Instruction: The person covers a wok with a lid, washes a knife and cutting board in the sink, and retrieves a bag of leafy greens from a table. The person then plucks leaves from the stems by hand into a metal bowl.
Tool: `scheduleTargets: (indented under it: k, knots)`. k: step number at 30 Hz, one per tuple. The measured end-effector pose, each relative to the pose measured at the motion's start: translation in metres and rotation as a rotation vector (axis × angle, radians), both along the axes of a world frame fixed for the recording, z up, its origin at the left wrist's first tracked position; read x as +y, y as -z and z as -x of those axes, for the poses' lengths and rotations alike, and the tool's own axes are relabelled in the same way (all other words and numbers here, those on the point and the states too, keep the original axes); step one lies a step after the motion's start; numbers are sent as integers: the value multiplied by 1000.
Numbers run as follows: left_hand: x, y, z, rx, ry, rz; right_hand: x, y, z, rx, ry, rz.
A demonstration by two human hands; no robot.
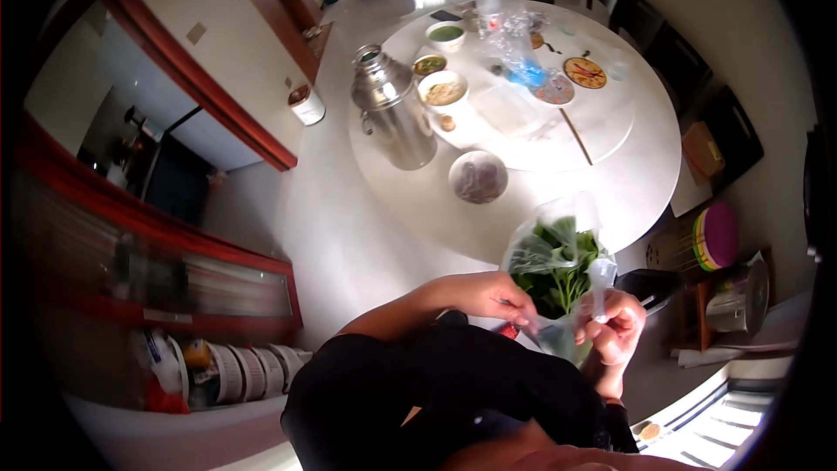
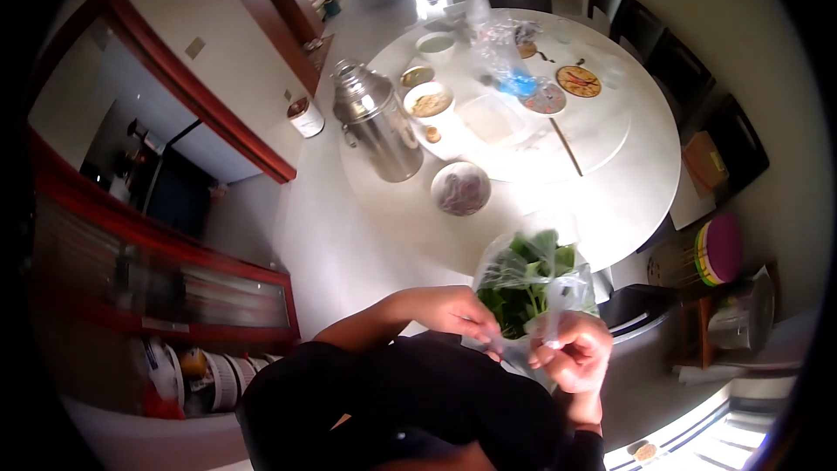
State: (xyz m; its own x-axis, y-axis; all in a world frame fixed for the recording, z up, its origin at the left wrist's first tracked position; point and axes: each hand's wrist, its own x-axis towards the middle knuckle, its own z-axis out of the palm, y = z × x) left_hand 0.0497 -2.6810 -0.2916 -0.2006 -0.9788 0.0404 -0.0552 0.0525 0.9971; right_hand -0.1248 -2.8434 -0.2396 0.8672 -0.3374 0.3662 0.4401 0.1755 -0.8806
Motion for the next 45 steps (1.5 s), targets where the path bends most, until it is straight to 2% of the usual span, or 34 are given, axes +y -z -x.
scheduleTargets:
  k: [4, 6, 8, 11, 12, 14, 16, 18, 21, 22, 23, 24, 26, 27, 28, 30, 32, 35, 38, 39, 42, 45]
  knots:
    - [65, -7, -7, -71, -16, 34, 36, -11, -40, -110, -478, 138]
    - [103, -9, -15, -90, -55, -35, 59, -14, -63, -196, -582, 304]
    - [140, -10, -25, -13, -120, -86, 93, -12, -90, -268, -691, 310]
    - [209, -17, -53, -125, -229, -115, 152, -11, -136, -303, -816, 285]
    - [238, -17, -65, -167, -326, -156, 171, -9, -152, -303, -845, 276]
    - [299, -4, -83, -199, -669, -85, 209, 1, -183, -235, -866, 229]
    - [363, 12, -106, -201, -979, -165, 243, 10, -210, -146, -890, 169]
    - [427, 61, -126, -76, -1515, -114, 274, 11, -235, -62, -945, 119]
    - [482, 85, -163, -678, -1703, -291, 312, 11, -274, -48, -973, 217]
    - [500, 95, -173, -683, -1560, -343, 324, 13, -290, -59, -998, 242]
    - [513, 108, -181, -559, -1446, -416, 337, 21, -304, -70, -984, 227]
    - [521, 115, -190, -428, -1331, -478, 348, 29, -319, 8, -995, 193]
    - [517, 121, -209, 11, -1194, -536, 365, 30, -350, 336, -1046, 26]
    - [519, 132, -217, -1, -1204, -509, 376, 41, -369, 246, -1002, 44]
    - [524, 147, -228, -17, -1211, -482, 383, 49, -388, 291, -1008, 15]
    - [532, 169, -249, 131, -1316, -533, 396, 62, -426, 380, -1008, -43]
    - [550, 187, -276, -97, -1369, -594, 413, 73, -471, 394, -1011, -45]
    - [575, 153, -322, -216, -1519, -693, 435, 92, -551, 384, -1065, -34]
    - [617, 140, -361, -114, -1756, -754, 467, 88, -637, 364, -1034, 40]
    - [634, 148, -371, -155, -1839, -692, 486, 84, -662, 362, -1003, 43]
    - [655, 142, -388, -211, -2102, -719, 534, 85, -728, 361, -1036, 133]
    - [662, 133, -403, 45, -2210, -512, 585, 96, -781, 304, -1111, 156]
